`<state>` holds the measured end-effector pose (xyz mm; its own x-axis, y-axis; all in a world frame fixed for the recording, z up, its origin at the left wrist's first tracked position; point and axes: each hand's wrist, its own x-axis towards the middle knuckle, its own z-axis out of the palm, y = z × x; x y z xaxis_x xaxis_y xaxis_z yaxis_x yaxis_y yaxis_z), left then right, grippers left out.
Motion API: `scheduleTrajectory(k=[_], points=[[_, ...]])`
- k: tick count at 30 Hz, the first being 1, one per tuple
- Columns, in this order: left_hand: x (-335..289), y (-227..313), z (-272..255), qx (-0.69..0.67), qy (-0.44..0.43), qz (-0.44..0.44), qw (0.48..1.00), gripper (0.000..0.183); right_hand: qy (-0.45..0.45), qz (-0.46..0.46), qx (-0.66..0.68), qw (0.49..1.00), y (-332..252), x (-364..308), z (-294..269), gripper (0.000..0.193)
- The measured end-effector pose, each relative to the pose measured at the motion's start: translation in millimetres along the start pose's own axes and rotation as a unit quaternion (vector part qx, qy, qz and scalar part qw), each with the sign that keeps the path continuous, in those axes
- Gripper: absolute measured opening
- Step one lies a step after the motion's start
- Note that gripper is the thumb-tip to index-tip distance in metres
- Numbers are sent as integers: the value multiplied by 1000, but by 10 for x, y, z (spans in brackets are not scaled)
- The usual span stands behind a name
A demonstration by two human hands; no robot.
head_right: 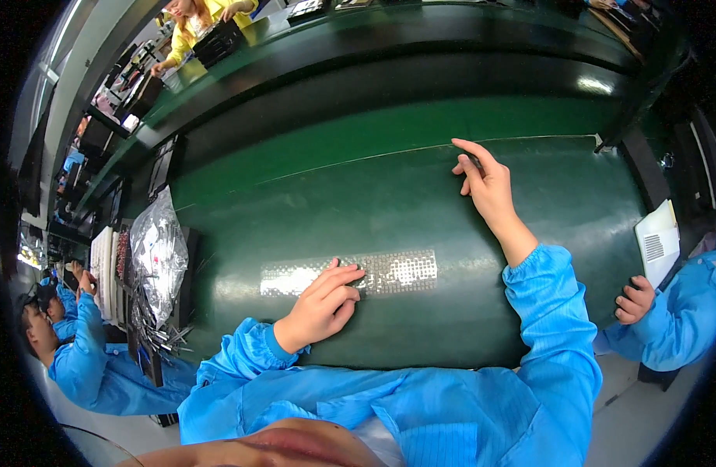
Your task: Assembling or repairing an electronic device by placing internal components and using tools.
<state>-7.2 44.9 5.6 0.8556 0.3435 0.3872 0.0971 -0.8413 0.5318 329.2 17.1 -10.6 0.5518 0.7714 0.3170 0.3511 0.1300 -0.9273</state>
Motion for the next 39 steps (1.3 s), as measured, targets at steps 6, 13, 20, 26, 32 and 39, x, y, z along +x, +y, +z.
scheduleTrajectory(k=[6, 13, 20, 26, 32, 39], points=[[-15, -21, -2, 13, -7, 2, 1000, 19, -36, 47, 10, 998, 18, 18, -14, 22], [-31, -27, 55, 28, 3, -10, 1000, 25, -59, 20, -40, 997, 6, -3, -23, 21], [-21, -38, 24, 36, -9, 1, 999, 29, -62, 33, -47, 996, 9, -8, -21, 22], [-4, 2, 11, 42, -4, 2, 999, 27, -70, 1, -45, 997, 41, 8, 9, 20], [70, 6, 24, 49, 2, 3, 999, 24, -68, -13, -46, 997, 10, 15, -39, 19], [47, -4, 41, 53, 11, 12, 998, 25, -66, -31, -56, 996, 32, 1, -18, 19]])
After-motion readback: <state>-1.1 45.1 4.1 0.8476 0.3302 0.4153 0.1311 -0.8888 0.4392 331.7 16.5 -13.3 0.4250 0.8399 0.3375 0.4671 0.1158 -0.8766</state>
